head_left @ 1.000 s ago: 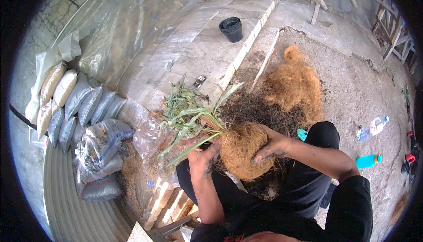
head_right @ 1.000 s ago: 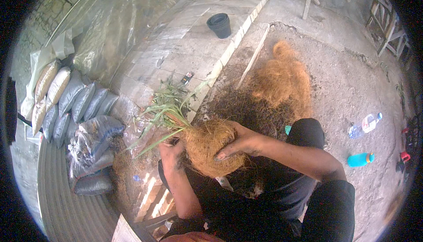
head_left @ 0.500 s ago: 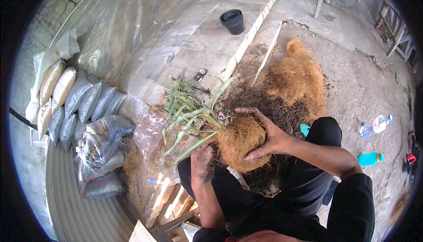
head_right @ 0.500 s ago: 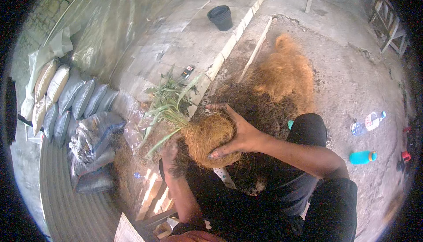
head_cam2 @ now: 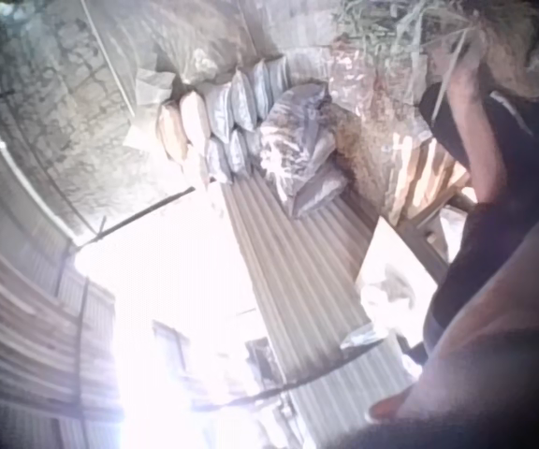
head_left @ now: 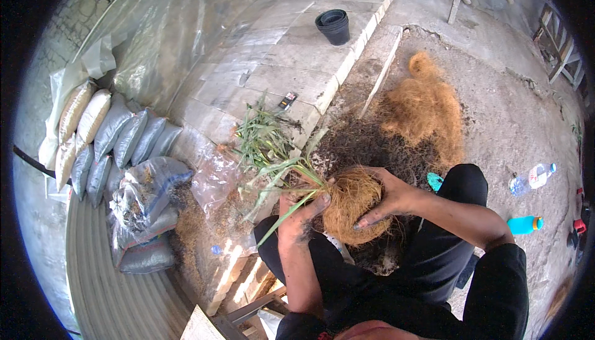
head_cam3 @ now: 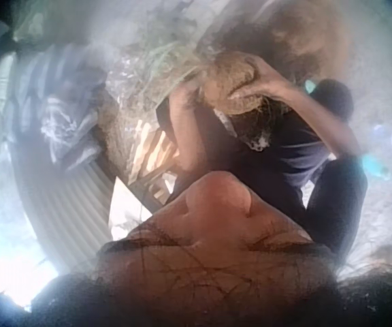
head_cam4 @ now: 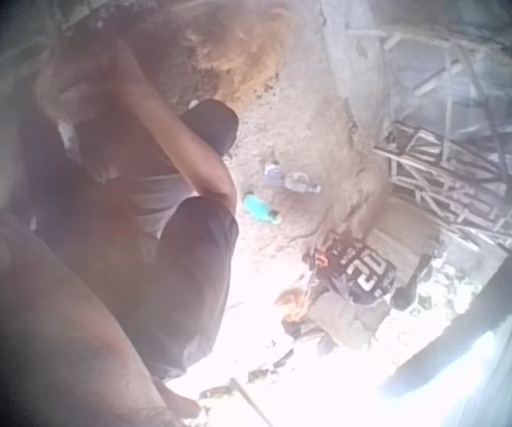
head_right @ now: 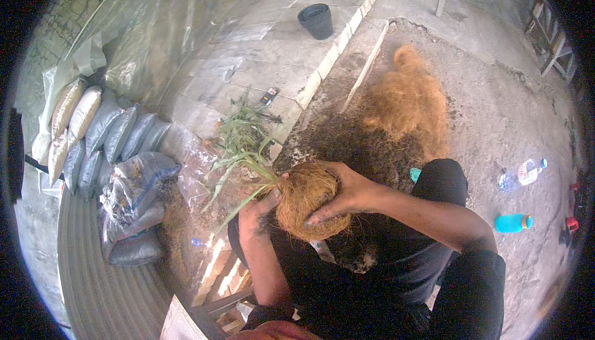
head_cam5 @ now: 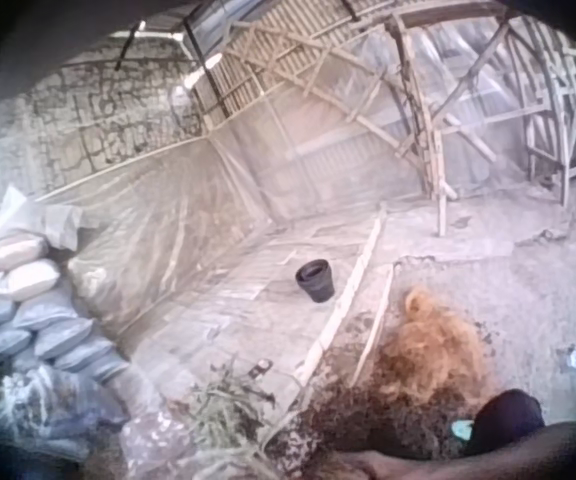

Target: The person sits on the ground and wraps a small plant with exposed roots in a mixture of dark soil and fibrous material. They use their hands to pack the soil around the root ball and then layer the fibrous material over it to create a compact bundle.

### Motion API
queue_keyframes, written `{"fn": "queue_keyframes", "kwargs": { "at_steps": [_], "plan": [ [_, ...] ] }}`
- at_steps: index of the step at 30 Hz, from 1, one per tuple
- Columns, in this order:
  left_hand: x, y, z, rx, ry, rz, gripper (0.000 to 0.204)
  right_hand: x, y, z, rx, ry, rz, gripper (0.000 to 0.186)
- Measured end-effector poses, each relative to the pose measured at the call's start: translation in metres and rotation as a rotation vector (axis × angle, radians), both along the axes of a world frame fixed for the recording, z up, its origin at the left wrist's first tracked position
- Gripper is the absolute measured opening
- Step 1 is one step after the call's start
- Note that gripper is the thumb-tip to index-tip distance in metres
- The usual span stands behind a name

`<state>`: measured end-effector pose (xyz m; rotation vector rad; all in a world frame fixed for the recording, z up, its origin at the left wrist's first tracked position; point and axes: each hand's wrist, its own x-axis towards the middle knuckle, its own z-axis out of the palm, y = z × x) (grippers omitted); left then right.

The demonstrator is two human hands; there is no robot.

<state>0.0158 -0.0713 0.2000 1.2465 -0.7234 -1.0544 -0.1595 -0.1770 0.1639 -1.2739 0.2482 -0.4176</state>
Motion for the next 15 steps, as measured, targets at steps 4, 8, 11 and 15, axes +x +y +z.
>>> {"fn": "queue_keyframes", "kwargs": {
  "at_steps": [4, 8, 11, 15],
  "plan": [
    [-0.023, -0.008, -0.004, -0.125, -0.081, 0.260, 0.018, 0.001, 0.005, 0.012, 0.038, -0.010, -0.098, 0.088],
    [-0.031, -0.003, -0.010, -0.145, -0.423, 0.313, 0.029, -0.001, 0.014, 0.017, -0.128, -0.055, -0.304, 0.078],
    [-0.045, -0.002, -0.008, -0.175, -0.319, 0.300, 0.018, 0.004, 0.012, 0.002, -0.246, -0.099, -0.404, 0.076],
    [-0.056, 0.000, -0.013, -0.129, -0.358, 0.078, 0.033, 0.006, 0.002, -0.014, -0.457, -0.109, -0.587, 0.075]
  ]
}}
